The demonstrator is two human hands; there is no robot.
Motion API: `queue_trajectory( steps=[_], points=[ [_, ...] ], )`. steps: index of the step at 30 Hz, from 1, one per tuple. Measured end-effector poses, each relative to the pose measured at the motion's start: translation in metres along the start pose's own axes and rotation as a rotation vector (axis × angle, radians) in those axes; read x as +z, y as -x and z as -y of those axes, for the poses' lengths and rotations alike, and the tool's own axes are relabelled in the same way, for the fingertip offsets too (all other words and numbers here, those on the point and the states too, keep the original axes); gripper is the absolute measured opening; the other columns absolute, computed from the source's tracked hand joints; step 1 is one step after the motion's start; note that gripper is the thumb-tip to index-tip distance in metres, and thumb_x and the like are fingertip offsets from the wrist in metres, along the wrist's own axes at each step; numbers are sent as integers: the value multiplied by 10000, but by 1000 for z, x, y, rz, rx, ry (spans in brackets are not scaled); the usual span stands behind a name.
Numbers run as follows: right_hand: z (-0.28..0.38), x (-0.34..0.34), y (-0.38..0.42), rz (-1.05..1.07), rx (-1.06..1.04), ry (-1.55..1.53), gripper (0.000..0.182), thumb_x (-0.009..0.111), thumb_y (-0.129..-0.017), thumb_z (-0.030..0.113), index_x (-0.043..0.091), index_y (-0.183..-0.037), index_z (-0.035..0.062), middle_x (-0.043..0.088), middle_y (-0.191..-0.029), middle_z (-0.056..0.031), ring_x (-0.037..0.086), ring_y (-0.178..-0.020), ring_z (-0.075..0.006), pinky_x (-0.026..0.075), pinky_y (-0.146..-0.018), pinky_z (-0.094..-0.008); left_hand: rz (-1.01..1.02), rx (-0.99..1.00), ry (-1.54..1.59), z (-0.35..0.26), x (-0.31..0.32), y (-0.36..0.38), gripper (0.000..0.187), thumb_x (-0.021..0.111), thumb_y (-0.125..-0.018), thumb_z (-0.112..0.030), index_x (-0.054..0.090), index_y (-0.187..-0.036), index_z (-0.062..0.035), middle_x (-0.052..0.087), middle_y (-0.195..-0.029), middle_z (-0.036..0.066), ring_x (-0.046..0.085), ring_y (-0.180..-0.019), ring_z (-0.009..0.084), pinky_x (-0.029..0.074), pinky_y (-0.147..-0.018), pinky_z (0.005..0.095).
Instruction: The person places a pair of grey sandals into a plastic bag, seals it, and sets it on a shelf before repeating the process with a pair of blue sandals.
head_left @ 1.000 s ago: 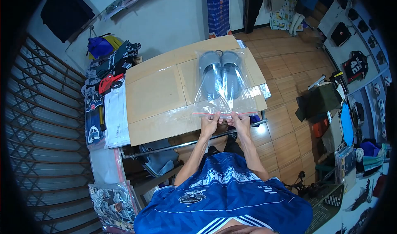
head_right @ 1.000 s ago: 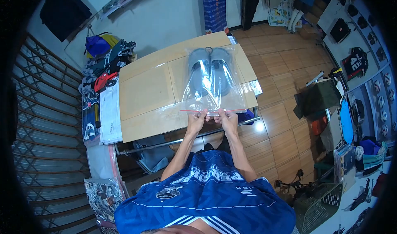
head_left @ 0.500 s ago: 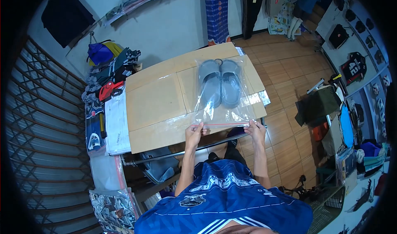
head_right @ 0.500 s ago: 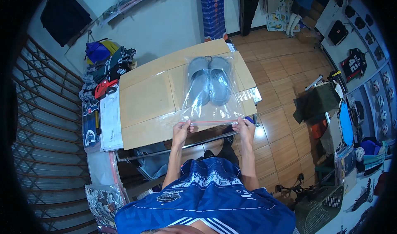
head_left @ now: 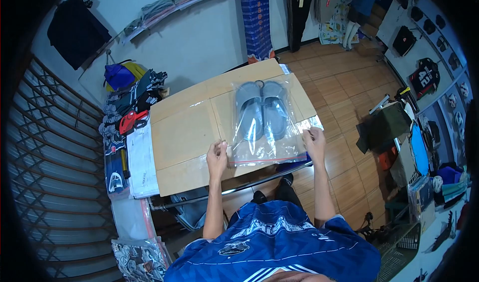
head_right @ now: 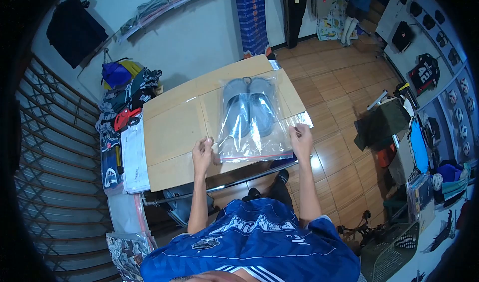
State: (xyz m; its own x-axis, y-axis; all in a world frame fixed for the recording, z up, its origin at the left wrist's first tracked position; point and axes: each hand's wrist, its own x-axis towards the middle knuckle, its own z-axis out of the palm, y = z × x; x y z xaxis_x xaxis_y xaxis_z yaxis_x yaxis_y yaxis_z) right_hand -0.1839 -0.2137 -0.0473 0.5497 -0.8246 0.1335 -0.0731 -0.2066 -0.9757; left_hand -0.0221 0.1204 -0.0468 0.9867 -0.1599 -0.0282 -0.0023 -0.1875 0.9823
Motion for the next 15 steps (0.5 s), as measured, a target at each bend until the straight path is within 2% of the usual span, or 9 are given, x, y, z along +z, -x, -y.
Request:
queue_trajectory(
  steps=[3,6,8,9,10,11,12,14,15],
  points=[
    [-10,29,-22,122,134,-30,560,809,-860,251,549,-1233,-77,708,-1058,-204,690,-942,-234,553,-824,-353,54,66,-26,-7,27,-24,565,722,-951,-300,563,-1282,129,725,-1061,194,692,-980,221,543,-850,333],
    [-28,58,-39,227,146,-19,633,833,-823,260,535,-1272,-72,709,-1084,-224,702,-954,-262,555,-833,-359,154,-31,-22,-9,53,-42,619,765,-913,-290,544,-1290,148,723,-1051,209,695,-954,226,548,-833,334],
    [-39,67,-37,264,134,2,652,844,-798,252,545,-1276,-73,712,-1092,-230,706,-969,-271,556,-836,-366,139,-29,-124,0,71,-50,585,768,-914,-271,545,-1268,138,724,-1024,169,686,-887,193,542,-752,301],
    [-36,62,-36,257,109,39,636,847,-785,244,564,-1259,-73,718,-1073,-225,710,-964,-269,556,-831,-371,132,-31,-177,3,79,-49,569,769,-915,-261,545,-1258,133,725,-1010,150,682,-854,177,539,-712,285],
    [-27,54,-35,247,82,76,621,850,-773,235,584,-1242,-74,724,-1054,-219,713,-958,-267,557,-826,-376,146,-48,-37,-2,88,-43,486,795,-887,-240,599,-1158,113,723,-937,128,671,-805,151,523,-681,268],
    [-19,42,-37,238,55,112,607,854,-761,227,604,-1225,-74,729,-1036,-214,717,-952,-265,557,-821,-381,165,-103,-27,-7,97,-38,436,798,-876,-225,625,-1108,102,721,-909,119,665,-785,147,518,-668,267],
    [-11,26,-43,270,95,-29,518,839,-750,194,656,-1151,-79,743,-972,-196,722,-901,-247,556,-793,-376,184,-159,-18,-23,106,-26,386,801,-866,-209,651,-1058,91,719,-881,111,659,-766,143,513,-654,266],
    [-19,-9,-56,294,119,-7,464,819,-753,174,674,-1114,-78,746,-947,-181,719,-867,-234,555,-777,-367,229,-201,-22,-29,135,-9,236,791,-841,-143,700,-951,45,703,-800,73,614,-681,104,470,-589,257],
    [-24,-31,-63,306,137,10,438,809,-754,164,682,-1096,-78,748,-934,-174,717,-850,-228,555,-769,-363,248,-241,12,-38,154,3,228,788,-840,-138,701,-952,40,701,-797,68,604,-666,98,461,-579,253]
  ],
)
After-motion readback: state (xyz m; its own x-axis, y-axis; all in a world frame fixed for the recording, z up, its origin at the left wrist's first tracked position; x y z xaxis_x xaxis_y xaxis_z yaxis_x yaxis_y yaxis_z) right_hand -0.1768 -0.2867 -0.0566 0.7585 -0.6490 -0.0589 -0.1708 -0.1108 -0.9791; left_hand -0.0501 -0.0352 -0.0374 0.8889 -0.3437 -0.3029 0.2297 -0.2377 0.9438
